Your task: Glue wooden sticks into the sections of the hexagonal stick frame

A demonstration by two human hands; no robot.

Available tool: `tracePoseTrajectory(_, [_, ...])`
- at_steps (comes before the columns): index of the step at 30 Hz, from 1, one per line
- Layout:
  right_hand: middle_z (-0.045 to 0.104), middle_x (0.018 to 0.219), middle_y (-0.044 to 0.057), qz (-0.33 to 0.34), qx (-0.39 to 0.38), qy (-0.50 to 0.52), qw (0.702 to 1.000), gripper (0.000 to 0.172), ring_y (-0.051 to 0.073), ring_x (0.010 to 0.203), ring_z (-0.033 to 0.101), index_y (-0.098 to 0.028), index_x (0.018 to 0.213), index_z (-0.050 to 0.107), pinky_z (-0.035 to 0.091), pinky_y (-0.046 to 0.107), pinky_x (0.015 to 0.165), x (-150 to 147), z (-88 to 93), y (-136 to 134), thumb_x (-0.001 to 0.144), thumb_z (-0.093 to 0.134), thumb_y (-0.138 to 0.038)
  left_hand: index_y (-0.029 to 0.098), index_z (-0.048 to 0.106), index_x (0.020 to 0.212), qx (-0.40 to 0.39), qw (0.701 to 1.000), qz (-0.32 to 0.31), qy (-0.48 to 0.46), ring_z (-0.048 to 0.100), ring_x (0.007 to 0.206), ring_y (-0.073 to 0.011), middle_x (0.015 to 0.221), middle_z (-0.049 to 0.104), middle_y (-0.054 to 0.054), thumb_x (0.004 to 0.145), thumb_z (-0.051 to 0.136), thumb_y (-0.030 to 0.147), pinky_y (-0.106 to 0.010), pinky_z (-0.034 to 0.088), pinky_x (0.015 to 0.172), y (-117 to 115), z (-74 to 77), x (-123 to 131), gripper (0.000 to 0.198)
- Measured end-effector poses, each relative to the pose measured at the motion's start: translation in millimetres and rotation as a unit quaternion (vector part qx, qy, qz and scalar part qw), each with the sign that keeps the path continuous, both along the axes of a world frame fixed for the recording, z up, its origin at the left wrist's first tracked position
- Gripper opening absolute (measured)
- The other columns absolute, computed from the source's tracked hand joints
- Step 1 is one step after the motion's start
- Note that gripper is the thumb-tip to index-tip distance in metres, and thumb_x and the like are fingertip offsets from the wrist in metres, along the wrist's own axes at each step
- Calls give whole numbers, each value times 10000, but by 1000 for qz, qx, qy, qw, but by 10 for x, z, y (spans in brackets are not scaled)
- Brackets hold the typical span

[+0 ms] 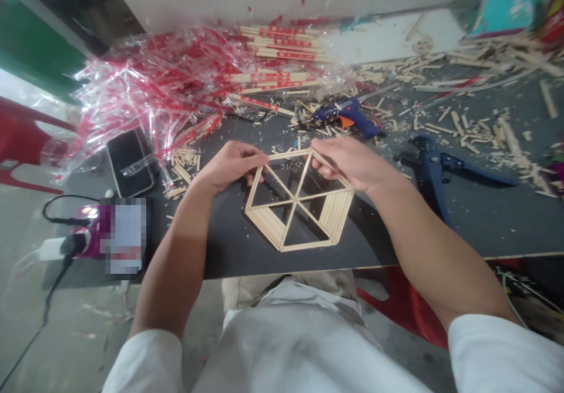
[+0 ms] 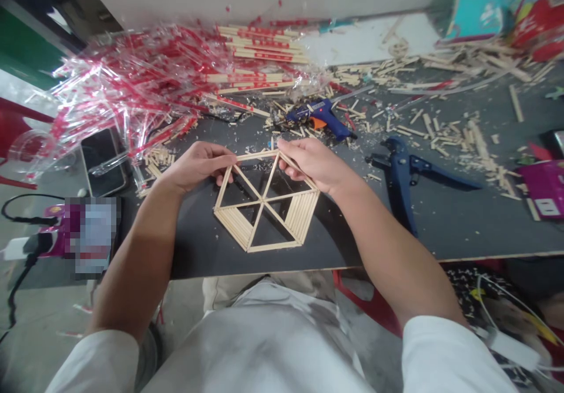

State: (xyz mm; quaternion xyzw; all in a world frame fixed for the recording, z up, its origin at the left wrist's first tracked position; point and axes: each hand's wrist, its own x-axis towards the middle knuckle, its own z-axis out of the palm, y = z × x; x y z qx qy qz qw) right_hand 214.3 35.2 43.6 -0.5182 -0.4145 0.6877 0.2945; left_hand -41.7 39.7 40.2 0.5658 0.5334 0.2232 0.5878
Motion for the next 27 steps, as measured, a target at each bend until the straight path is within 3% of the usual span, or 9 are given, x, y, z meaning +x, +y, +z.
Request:
tracePoseTrajectory(5, [570,607,28,-23,3,-6,1000,456,18,418,407,-115,613,618,260,134,338,-25,-15,11,1059,546,-172,151,798,709,39,997,15,64,629,476,-115,645,744,-51,807,799,458,-213,531,460,22,-54,-40,322])
tracePoseTrajectory(8, [565,590,18,-33,3,-10,999,446,14,412,414,-115,605,610,262,127,343,-35,2,5,1047,548,-123,151,805,722,52,998,8,43,653,499,-127,669,761,-56,805,807,477,-220,547,469,25,-46,-50,337])
tracePoseTrajectory(19, [573,599,14,-26,19,-28,999,392,23,435,414,-132,619,616,286,128,354,-20,-87,8,1006,656,-179,148,786,760,31,998,-40,30,716,624,-149,728,763,-64,902,713,382,-226,604,522,52,-40,-116,283])
tracePoseTrajectory(24, [586,604,12,-14,37,-25,999,358,27,447,428,-143,637,618,306,141,375,12,-129,18,963,729,-240,130,779,763,34,999,-4,28,687,557,-123,672,736,-58,928,686,265,-197,565,482,48,-21,-122,232])
tracePoseTrajectory(27, [596,613,13,-10,49,-47,998,344,45,453,444,-161,650,616,304,171,384,16,-160,25,958,721,-275,110,793,824,56,997,45,16,717,585,-137,769,778,-91,899,735,280,-200,557,473,53,-49,-123,195])
